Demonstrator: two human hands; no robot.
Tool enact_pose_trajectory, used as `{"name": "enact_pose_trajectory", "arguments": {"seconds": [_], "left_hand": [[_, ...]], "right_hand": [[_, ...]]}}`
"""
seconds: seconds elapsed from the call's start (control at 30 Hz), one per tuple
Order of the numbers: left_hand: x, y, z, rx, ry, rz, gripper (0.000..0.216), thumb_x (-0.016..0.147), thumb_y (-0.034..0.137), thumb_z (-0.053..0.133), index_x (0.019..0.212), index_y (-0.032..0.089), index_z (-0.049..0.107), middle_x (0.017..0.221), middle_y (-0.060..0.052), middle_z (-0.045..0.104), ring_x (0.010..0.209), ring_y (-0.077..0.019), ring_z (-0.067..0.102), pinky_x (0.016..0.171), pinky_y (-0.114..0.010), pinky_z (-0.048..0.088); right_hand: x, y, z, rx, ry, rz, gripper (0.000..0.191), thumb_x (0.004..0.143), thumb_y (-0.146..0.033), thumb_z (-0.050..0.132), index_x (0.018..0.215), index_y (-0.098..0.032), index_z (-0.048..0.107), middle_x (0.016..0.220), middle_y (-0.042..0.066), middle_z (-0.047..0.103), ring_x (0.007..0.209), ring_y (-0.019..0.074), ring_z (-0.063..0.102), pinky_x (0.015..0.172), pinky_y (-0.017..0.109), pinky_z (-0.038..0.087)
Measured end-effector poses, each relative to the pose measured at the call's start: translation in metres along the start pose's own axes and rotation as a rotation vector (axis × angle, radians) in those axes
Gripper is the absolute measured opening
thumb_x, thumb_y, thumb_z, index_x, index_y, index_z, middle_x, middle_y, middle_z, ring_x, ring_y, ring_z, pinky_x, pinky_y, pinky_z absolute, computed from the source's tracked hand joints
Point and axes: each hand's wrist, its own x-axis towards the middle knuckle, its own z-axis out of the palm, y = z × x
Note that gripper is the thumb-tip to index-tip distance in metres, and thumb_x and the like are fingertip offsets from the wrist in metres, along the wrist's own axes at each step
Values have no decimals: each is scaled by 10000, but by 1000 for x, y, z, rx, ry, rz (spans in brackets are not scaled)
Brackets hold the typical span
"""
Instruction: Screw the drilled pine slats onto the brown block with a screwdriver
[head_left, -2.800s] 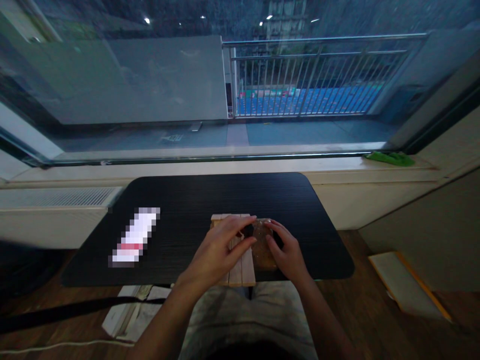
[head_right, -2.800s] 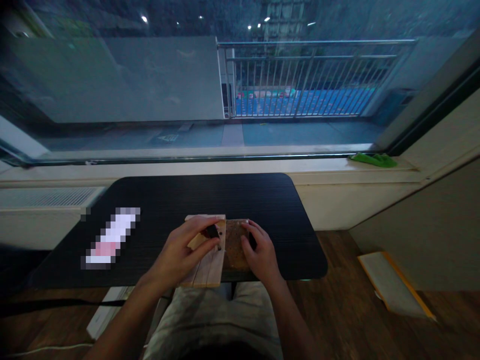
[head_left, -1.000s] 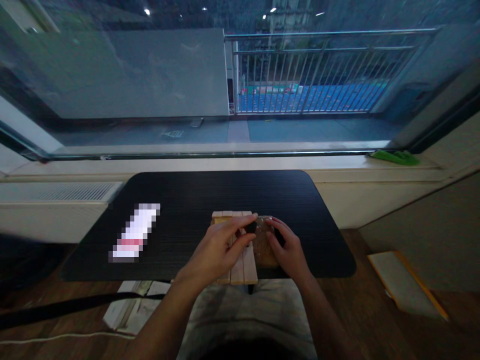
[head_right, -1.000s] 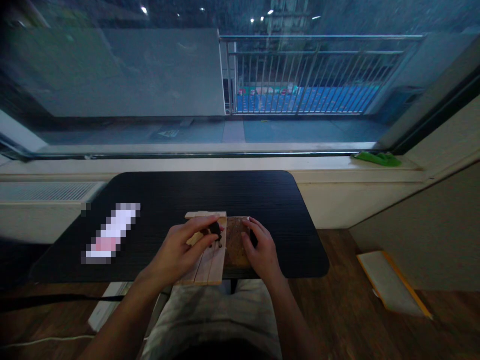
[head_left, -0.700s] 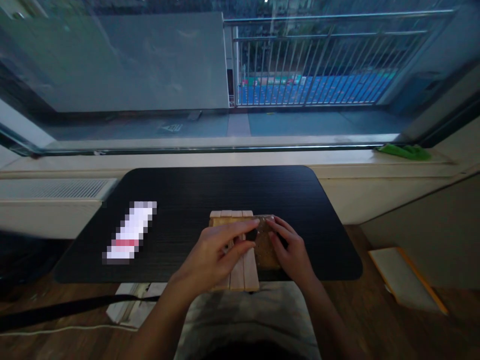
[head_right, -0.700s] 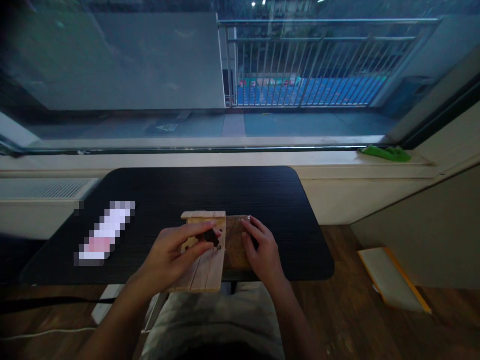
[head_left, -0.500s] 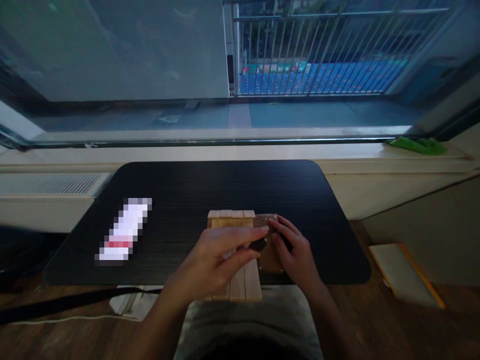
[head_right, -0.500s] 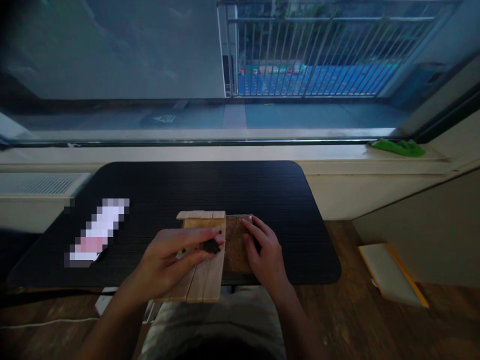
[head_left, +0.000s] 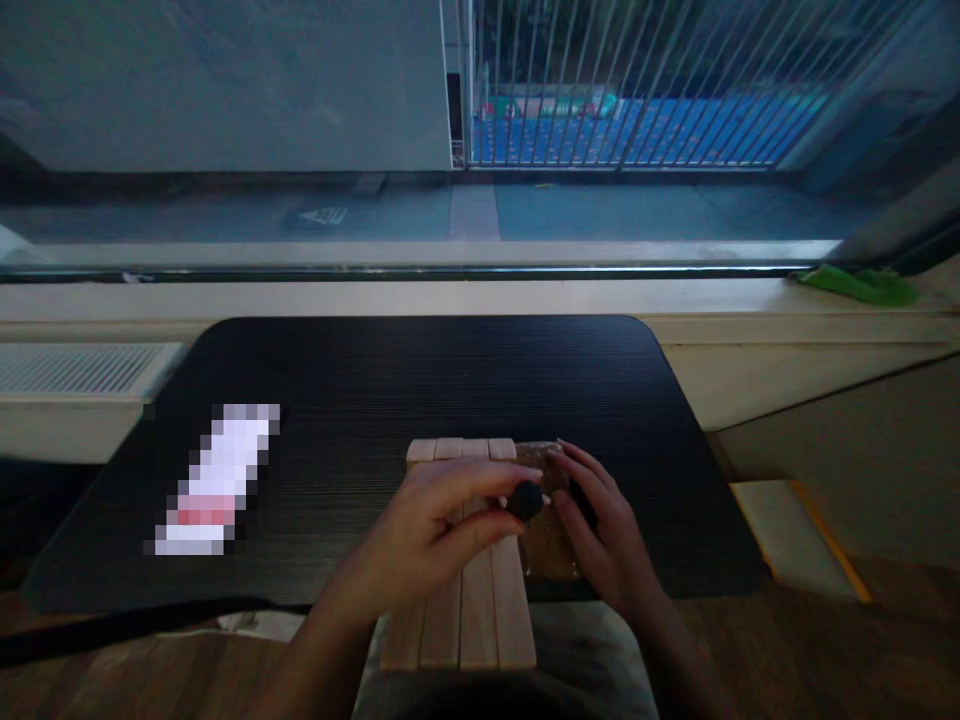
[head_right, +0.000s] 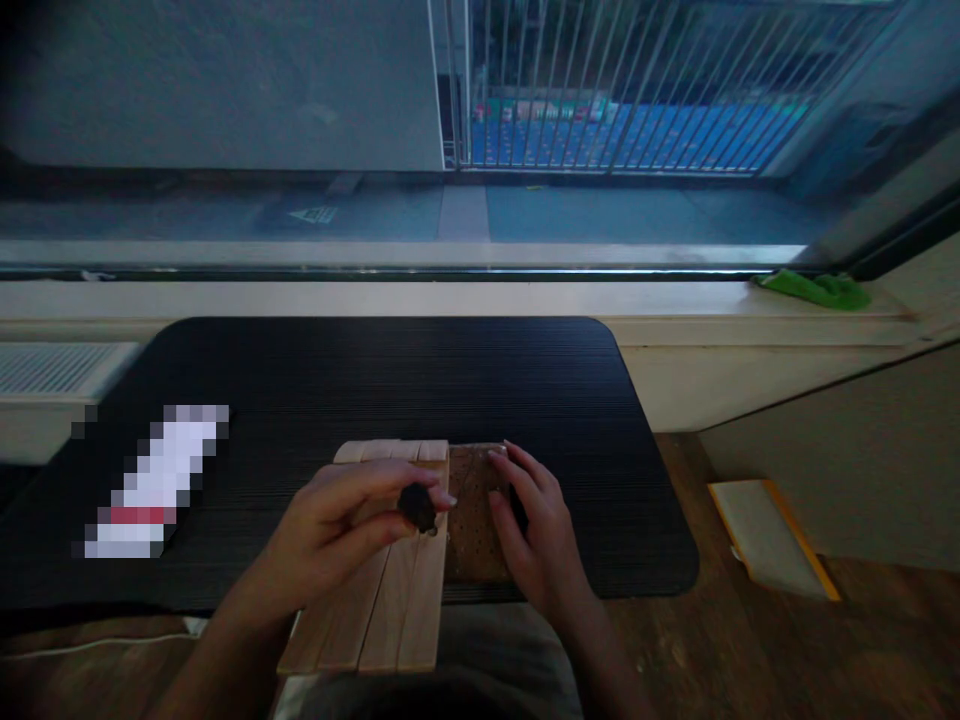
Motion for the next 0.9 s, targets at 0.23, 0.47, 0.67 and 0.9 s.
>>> {"name": "enact_pose_trajectory", "arguments": {"seconds": [0.23,0.47,0.67,0.9], "left_hand": [[-6,2,2,44,-14,11,179,944,246,675,1122,261,681,992,-22,797,900,-177,765,803,-296,604],[-9,13,4,142,-54,75,67,969,267,642,1027,233,641,898,11,749,806,-123,721,740,-223,583],[-31,3,-4,260,221,165,133,983,261,602,1093,252,675,1161,-48,717,1079,-201,682,951,-363,570],[-60,-52,2,84,697,-335,232,939,301,616,1151,213,652,1143,-71,724,1047,-198,698,934,-342,572]], "right_hand": [[21,-55,-50,27,-68,-190,459,964,-279,583,1416,-356,548,1455,75,589,1337,299,568,1055,514,550],[47,-113,-62,139,-324,-569,532,947,-154,601,1439,-343,534,1211,30,749,1106,207,704,957,370,608],[49,-111,-51,153,-449,-559,405,994,-159,560,1363,-322,596,1223,24,752,1142,163,704,1008,333,583],[46,-108,-47,140,-340,-539,362,968,-132,602,1294,-283,646,1121,28,786,1038,140,746,867,236,622]]}}
